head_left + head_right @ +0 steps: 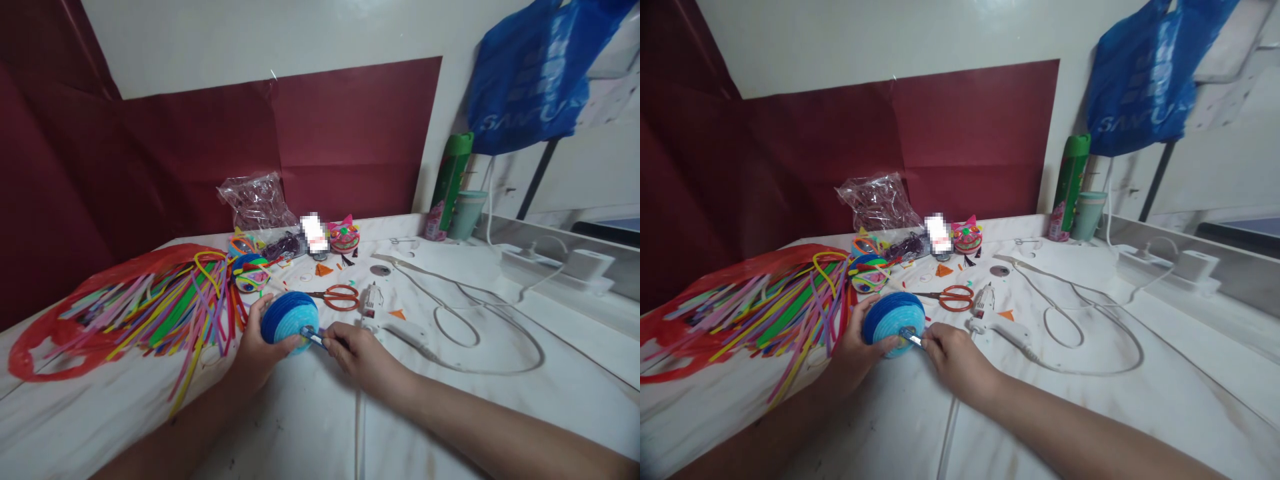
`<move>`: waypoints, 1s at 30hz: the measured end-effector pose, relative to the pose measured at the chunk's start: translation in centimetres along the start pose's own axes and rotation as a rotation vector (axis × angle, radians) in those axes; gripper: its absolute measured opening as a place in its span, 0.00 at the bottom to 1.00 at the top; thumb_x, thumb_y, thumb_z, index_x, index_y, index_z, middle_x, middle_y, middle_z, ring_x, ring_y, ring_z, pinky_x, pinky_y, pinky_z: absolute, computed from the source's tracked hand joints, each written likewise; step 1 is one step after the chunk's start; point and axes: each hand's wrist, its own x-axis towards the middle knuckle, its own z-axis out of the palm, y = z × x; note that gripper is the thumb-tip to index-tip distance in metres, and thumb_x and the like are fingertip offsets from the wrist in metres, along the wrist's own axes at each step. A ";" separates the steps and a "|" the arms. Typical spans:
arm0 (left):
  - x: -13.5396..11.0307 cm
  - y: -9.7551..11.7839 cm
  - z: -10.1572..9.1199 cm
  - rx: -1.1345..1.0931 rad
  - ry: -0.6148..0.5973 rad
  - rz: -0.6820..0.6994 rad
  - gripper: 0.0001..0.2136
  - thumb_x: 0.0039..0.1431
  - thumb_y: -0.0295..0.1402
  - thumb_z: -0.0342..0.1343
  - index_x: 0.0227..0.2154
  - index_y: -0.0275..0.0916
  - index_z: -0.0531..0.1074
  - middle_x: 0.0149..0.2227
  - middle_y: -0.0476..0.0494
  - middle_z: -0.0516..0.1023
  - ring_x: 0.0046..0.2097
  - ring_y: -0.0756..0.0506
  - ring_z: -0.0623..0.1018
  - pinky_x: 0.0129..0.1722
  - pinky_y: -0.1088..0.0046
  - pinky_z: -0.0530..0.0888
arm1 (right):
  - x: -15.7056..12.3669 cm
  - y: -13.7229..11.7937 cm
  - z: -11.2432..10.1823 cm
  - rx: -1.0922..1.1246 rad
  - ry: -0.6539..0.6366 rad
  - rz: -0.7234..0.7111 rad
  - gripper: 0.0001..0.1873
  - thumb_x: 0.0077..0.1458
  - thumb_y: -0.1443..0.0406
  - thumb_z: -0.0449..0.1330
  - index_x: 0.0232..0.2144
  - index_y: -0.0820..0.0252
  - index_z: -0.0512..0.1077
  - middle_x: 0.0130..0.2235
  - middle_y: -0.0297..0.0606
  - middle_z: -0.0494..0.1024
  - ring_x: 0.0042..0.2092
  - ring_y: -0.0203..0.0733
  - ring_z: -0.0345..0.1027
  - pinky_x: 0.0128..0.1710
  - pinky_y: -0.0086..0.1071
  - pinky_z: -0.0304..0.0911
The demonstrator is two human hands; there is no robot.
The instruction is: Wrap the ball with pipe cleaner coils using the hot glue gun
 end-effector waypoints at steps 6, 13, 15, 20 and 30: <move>0.0 0.0 0.0 0.007 -0.016 -0.039 0.40 0.37 0.39 0.68 0.55 0.40 0.59 0.57 0.35 0.66 0.57 0.35 0.69 0.52 0.60 0.70 | 0.2 0.4 0.2 0.079 -0.029 0.051 0.12 0.59 0.68 0.52 0.23 0.56 0.61 0.19 0.26 0.59 0.23 0.34 0.53 0.24 0.27 0.51; 0.2 -0.6 -0.1 -0.040 -0.033 -0.049 0.40 0.36 0.41 0.68 0.55 0.41 0.60 0.56 0.35 0.68 0.56 0.34 0.70 0.53 0.57 0.68 | 0.4 1.0 0.6 0.134 -0.053 0.093 0.13 0.59 0.67 0.51 0.22 0.56 0.60 0.19 0.26 0.61 0.22 0.33 0.54 0.23 0.27 0.51; 0.4 -0.9 -0.2 -0.061 -0.049 -0.061 0.38 0.40 0.43 0.65 0.55 0.40 0.60 0.55 0.35 0.68 0.55 0.34 0.70 0.53 0.56 0.68 | 0.4 1.0 0.6 0.137 -0.062 0.100 0.14 0.60 0.67 0.51 0.22 0.56 0.59 0.19 0.26 0.61 0.22 0.33 0.54 0.23 0.27 0.51; 0.9 -1.4 -0.3 -0.059 -0.057 -0.026 0.30 0.48 0.46 0.58 0.54 0.40 0.61 0.56 0.36 0.68 0.57 0.34 0.69 0.55 0.55 0.65 | 0.5 1.0 0.5 0.135 -0.075 0.122 0.14 0.60 0.66 0.50 0.21 0.56 0.59 0.19 0.26 0.61 0.22 0.32 0.53 0.23 0.27 0.50; 0.6 -0.5 -0.3 -0.010 -0.061 -0.068 0.34 0.44 0.45 0.61 0.55 0.40 0.62 0.58 0.35 0.67 0.58 0.33 0.67 0.57 0.55 0.63 | 0.4 0.6 0.4 0.154 -0.081 0.141 0.14 0.60 0.67 0.51 0.21 0.56 0.59 0.19 0.26 0.61 0.22 0.32 0.52 0.23 0.26 0.49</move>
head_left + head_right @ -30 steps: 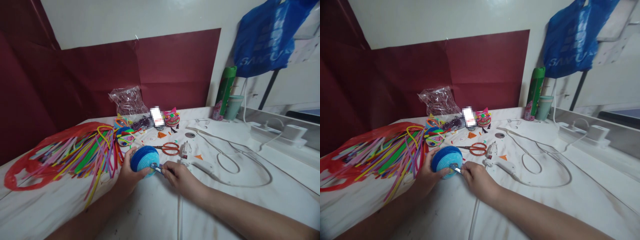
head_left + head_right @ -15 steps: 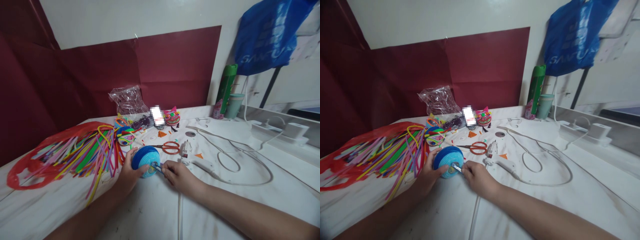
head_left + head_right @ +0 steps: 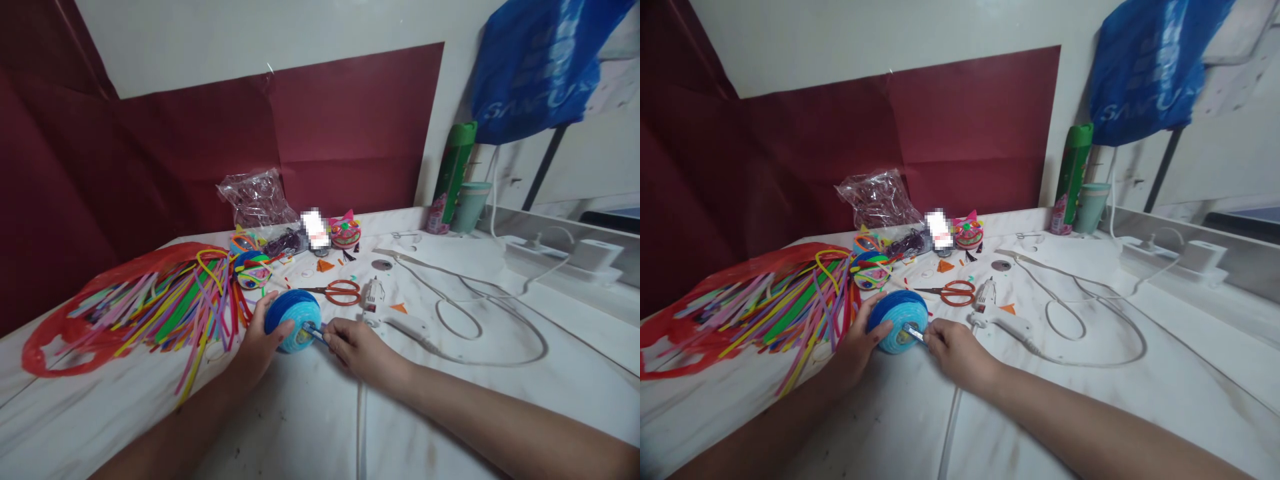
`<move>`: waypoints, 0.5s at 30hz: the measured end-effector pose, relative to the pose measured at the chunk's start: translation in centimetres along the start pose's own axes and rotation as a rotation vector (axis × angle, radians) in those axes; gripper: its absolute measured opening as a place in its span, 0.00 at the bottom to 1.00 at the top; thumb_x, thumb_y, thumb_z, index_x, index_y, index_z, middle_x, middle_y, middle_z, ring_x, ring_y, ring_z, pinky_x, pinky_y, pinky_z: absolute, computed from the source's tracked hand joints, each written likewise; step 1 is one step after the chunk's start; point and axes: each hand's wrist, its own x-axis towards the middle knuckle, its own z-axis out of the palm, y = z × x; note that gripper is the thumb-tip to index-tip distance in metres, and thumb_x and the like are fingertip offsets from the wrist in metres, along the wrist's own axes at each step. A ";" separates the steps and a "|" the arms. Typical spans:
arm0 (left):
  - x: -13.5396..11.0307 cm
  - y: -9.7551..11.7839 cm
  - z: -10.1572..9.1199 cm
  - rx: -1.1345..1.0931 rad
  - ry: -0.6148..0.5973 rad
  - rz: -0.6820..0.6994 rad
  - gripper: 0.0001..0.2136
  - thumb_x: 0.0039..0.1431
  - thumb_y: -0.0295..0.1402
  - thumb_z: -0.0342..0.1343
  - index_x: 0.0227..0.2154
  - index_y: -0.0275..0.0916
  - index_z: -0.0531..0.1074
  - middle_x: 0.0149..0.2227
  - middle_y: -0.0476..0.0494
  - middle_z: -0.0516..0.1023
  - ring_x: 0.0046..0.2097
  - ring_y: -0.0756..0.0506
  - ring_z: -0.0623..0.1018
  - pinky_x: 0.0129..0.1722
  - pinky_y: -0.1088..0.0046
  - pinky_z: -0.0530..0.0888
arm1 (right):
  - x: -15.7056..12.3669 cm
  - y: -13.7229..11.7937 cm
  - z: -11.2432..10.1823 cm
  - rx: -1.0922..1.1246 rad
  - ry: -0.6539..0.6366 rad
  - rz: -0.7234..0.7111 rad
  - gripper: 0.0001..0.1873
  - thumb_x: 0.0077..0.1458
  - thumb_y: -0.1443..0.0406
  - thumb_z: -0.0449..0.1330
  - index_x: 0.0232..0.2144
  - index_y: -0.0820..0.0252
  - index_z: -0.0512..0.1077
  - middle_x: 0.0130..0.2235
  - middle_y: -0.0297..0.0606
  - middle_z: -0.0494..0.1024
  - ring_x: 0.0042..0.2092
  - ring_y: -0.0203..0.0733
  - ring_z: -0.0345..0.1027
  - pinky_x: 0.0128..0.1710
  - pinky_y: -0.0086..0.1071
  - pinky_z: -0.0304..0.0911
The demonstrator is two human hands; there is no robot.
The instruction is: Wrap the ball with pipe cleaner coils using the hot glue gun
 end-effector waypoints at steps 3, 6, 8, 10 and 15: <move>0.0 0.0 0.0 -0.010 0.001 0.012 0.32 0.46 0.46 0.58 0.54 0.40 0.63 0.58 0.35 0.67 0.59 0.33 0.66 0.58 0.56 0.62 | 0.0 0.0 0.0 -0.004 0.009 0.006 0.15 0.60 0.67 0.51 0.21 0.56 0.58 0.18 0.25 0.61 0.22 0.32 0.52 0.22 0.26 0.49; -0.1 0.3 -0.1 -0.014 -0.025 0.007 0.33 0.46 0.47 0.58 0.55 0.38 0.62 0.58 0.34 0.67 0.59 0.33 0.66 0.58 0.56 0.63 | 0.0 0.1 0.1 -0.018 0.009 0.003 0.14 0.60 0.67 0.51 0.21 0.56 0.59 0.18 0.25 0.61 0.21 0.32 0.52 0.22 0.26 0.49; -0.2 0.5 -0.3 -0.010 -0.060 -0.012 0.37 0.43 0.46 0.61 0.56 0.38 0.60 0.59 0.33 0.66 0.59 0.33 0.67 0.57 0.56 0.64 | 0.0 0.2 0.1 -0.029 0.008 0.002 0.14 0.60 0.66 0.51 0.21 0.56 0.59 0.18 0.25 0.61 0.21 0.32 0.52 0.22 0.26 0.49; -0.2 0.7 -0.3 0.014 -0.089 -0.027 0.41 0.40 0.44 0.64 0.58 0.38 0.58 0.60 0.33 0.64 0.58 0.32 0.68 0.56 0.57 0.65 | 0.0 0.3 0.1 -0.038 0.009 -0.004 0.14 0.60 0.66 0.51 0.22 0.56 0.59 0.18 0.25 0.61 0.21 0.32 0.53 0.22 0.26 0.49; -0.1 0.4 -0.3 0.073 -0.098 -0.010 0.42 0.39 0.42 0.65 0.59 0.39 0.56 0.59 0.33 0.65 0.57 0.33 0.69 0.53 0.58 0.68 | 0.1 0.3 0.0 -0.052 0.017 -0.026 0.13 0.60 0.66 0.51 0.22 0.57 0.60 0.18 0.25 0.60 0.21 0.32 0.51 0.22 0.26 0.49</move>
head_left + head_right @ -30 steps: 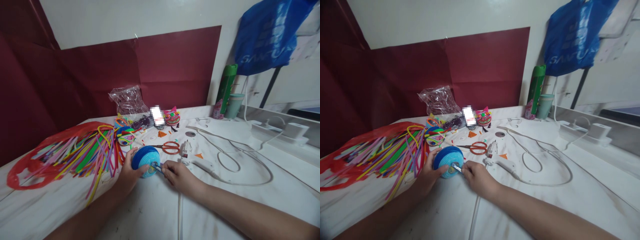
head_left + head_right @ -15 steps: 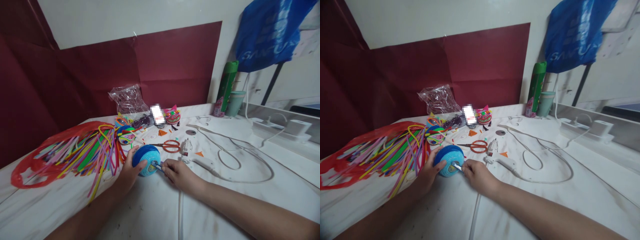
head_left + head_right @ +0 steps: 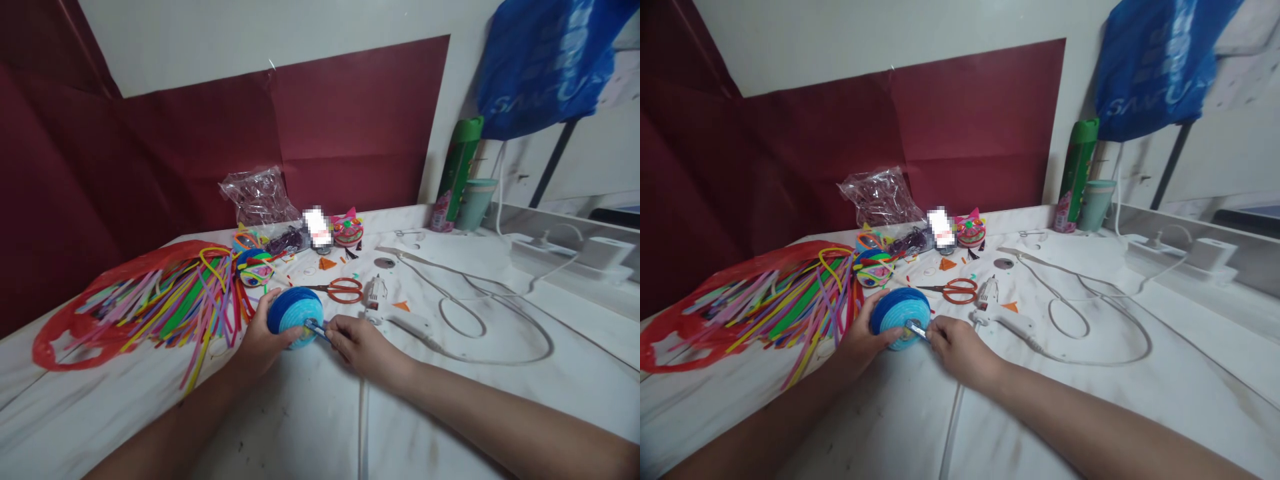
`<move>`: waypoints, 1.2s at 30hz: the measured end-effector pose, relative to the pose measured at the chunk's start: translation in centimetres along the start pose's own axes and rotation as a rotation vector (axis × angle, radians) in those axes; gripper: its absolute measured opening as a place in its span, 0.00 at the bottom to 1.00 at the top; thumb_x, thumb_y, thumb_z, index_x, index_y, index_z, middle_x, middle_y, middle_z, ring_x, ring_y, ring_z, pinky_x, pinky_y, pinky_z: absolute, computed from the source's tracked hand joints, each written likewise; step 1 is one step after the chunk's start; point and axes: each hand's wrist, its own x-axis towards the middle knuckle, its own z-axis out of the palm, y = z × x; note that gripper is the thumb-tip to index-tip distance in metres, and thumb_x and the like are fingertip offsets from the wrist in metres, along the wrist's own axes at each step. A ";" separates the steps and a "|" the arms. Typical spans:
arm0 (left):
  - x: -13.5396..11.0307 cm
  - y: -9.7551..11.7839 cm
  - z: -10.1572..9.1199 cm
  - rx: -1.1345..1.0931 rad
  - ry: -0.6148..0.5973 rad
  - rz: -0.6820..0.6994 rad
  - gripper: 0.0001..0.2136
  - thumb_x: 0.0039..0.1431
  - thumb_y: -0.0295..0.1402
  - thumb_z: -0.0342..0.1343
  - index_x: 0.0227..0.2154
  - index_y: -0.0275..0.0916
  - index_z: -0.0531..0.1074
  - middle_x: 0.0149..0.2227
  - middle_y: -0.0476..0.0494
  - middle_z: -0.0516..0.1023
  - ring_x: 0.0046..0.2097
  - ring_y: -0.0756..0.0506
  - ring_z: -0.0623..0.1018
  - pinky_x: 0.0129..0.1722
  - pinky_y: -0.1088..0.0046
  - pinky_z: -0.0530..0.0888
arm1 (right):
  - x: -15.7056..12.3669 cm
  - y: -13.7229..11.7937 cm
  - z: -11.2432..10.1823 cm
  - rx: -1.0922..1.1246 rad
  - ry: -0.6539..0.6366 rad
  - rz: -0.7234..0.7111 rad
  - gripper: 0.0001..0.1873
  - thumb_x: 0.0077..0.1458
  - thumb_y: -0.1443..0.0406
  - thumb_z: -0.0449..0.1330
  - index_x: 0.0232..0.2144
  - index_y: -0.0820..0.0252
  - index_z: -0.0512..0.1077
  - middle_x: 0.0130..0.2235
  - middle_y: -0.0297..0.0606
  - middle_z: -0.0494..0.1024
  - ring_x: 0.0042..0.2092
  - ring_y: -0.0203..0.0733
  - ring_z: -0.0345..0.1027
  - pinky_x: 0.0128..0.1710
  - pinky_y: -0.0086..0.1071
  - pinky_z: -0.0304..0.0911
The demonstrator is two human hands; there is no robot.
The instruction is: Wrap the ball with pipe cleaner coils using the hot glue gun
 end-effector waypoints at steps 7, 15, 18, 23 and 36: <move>0.0 -0.1 0.0 0.005 0.044 0.036 0.38 0.40 0.41 0.65 0.56 0.40 0.60 0.59 0.34 0.67 0.58 0.33 0.69 0.55 0.56 0.67 | -0.1 -0.2 0.0 0.021 0.001 -0.006 0.14 0.59 0.65 0.51 0.21 0.56 0.59 0.18 0.26 0.61 0.22 0.33 0.53 0.22 0.27 0.50; -0.1 0.6 0.2 -0.021 0.082 0.015 0.37 0.36 0.38 0.66 0.53 0.40 0.62 0.56 0.34 0.69 0.54 0.33 0.72 0.51 0.57 0.70 | 0.0 -0.2 0.2 0.049 -0.004 -0.008 0.13 0.59 0.67 0.51 0.22 0.56 0.59 0.18 0.25 0.61 0.22 0.33 0.53 0.23 0.27 0.50; 0.1 0.3 0.1 -0.005 0.079 0.031 0.35 0.39 0.40 0.64 0.53 0.39 0.62 0.54 0.35 0.70 0.54 0.33 0.72 0.52 0.56 0.69 | 0.0 -0.2 0.2 0.044 -0.013 0.000 0.13 0.58 0.67 0.51 0.22 0.56 0.60 0.19 0.25 0.61 0.22 0.33 0.52 0.23 0.27 0.50; 0.3 0.0 -0.1 -0.008 0.070 0.047 0.31 0.43 0.43 0.63 0.51 0.40 0.64 0.53 0.36 0.70 0.54 0.34 0.72 0.53 0.56 0.68 | 0.0 -0.1 0.2 0.038 -0.020 -0.011 0.13 0.59 0.67 0.51 0.22 0.57 0.60 0.18 0.25 0.60 0.22 0.32 0.52 0.23 0.27 0.49; 0.3 0.3 0.0 -0.097 0.127 -0.036 0.29 0.41 0.40 0.64 0.49 0.41 0.65 0.45 0.41 0.73 0.46 0.39 0.76 0.44 0.61 0.73 | -0.8 -0.8 0.1 -0.164 0.027 -0.194 0.10 0.58 0.68 0.52 0.27 0.59 0.70 0.26 0.34 0.72 0.29 0.37 0.64 0.29 0.28 0.57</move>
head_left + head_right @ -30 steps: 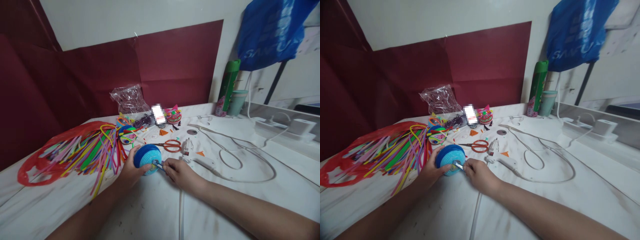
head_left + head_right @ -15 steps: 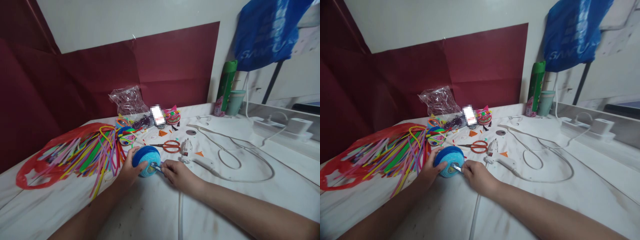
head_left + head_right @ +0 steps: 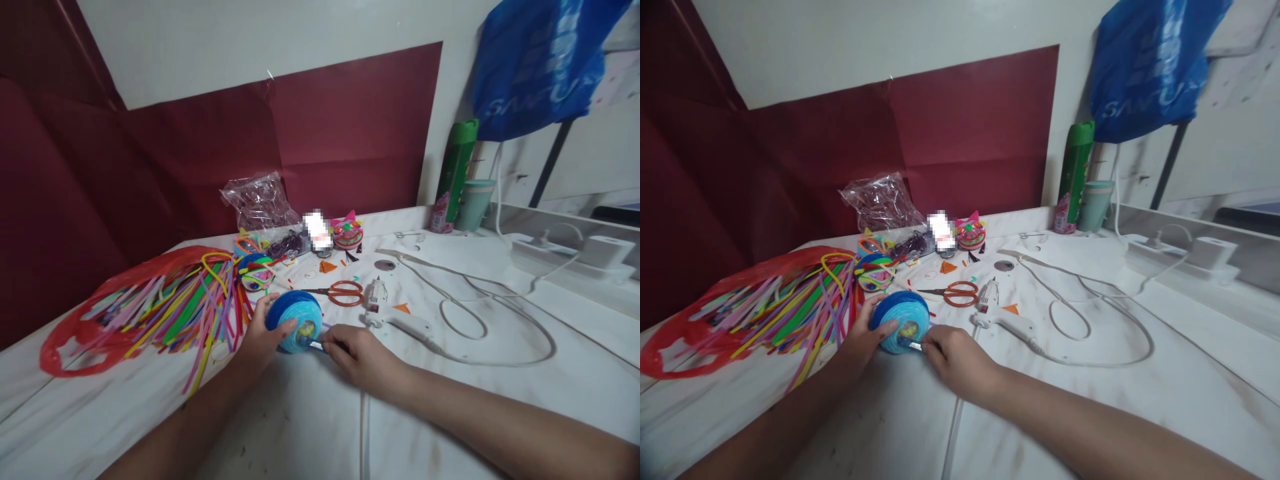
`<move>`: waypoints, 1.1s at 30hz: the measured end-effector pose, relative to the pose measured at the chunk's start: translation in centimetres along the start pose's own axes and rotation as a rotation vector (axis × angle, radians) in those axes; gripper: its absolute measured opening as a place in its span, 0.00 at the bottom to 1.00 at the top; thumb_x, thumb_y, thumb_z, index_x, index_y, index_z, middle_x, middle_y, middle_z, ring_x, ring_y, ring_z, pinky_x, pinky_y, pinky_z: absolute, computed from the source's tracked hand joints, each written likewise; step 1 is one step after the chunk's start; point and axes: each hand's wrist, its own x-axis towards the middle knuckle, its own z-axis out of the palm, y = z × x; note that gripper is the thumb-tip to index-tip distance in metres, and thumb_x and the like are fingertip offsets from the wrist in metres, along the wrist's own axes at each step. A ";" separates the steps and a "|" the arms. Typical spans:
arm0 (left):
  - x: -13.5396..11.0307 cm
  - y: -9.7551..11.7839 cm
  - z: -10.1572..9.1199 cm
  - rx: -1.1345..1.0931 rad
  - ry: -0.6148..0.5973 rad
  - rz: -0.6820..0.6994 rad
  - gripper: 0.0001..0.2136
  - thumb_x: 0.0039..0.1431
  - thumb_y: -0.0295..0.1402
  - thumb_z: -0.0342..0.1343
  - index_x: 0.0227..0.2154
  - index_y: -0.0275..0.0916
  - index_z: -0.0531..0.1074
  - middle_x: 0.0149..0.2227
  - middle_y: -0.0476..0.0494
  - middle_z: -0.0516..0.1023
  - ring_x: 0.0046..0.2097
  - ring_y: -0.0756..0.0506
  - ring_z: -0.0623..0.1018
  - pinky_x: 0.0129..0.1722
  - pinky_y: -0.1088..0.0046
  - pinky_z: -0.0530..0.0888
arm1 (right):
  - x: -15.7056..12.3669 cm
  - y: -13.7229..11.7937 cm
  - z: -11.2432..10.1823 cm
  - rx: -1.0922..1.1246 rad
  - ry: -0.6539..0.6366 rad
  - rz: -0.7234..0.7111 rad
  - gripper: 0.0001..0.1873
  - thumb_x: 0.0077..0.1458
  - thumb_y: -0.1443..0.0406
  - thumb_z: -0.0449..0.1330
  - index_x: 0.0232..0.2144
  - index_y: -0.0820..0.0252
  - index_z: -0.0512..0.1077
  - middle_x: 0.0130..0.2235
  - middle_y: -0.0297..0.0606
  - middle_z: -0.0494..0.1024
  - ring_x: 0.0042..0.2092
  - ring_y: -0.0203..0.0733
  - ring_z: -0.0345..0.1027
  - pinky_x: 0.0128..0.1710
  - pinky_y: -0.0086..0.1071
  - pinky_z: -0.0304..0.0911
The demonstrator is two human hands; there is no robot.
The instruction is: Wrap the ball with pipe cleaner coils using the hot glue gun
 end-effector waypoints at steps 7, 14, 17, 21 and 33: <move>-0.2 0.1 0.3 0.028 -0.027 0.043 0.32 0.40 0.40 0.65 0.50 0.40 0.64 0.51 0.37 0.71 0.50 0.37 0.74 0.48 0.60 0.71 | 0.2 0.1 -0.6 -0.012 0.060 0.030 0.10 0.59 0.67 0.51 0.28 0.59 0.70 0.27 0.36 0.73 0.30 0.39 0.65 0.31 0.29 0.58; -0.5 0.2 0.3 0.035 -0.028 0.041 0.31 0.40 0.41 0.64 0.49 0.41 0.63 0.49 0.39 0.72 0.50 0.37 0.74 0.47 0.60 0.72 | 0.3 0.3 0.0 0.061 0.032 0.109 0.12 0.58 0.66 0.51 0.22 0.57 0.63 0.21 0.29 0.64 0.25 0.36 0.59 0.26 0.28 0.54; -0.4 -0.1 0.2 0.027 -0.029 0.038 0.32 0.41 0.42 0.64 0.51 0.41 0.62 0.49 0.39 0.72 0.49 0.38 0.74 0.46 0.61 0.72 | 0.3 0.3 0.3 0.135 0.013 0.138 0.13 0.59 0.66 0.51 0.22 0.56 0.61 0.20 0.28 0.63 0.23 0.34 0.56 0.25 0.27 0.53; -0.2 -0.5 0.2 0.007 -0.037 0.041 0.32 0.43 0.43 0.64 0.51 0.41 0.61 0.49 0.39 0.71 0.49 0.38 0.75 0.46 0.61 0.72 | 0.3 0.3 0.6 0.175 0.005 0.149 0.13 0.60 0.66 0.50 0.23 0.56 0.61 0.20 0.27 0.63 0.23 0.34 0.56 0.25 0.27 0.53; -0.4 0.0 0.3 0.022 -0.018 0.020 0.31 0.43 0.41 0.63 0.51 0.41 0.62 0.48 0.39 0.71 0.47 0.39 0.74 0.45 0.62 0.72 | 0.6 0.4 0.6 0.202 0.009 0.146 0.14 0.59 0.66 0.51 0.21 0.57 0.59 0.21 0.28 0.64 0.24 0.34 0.55 0.24 0.27 0.52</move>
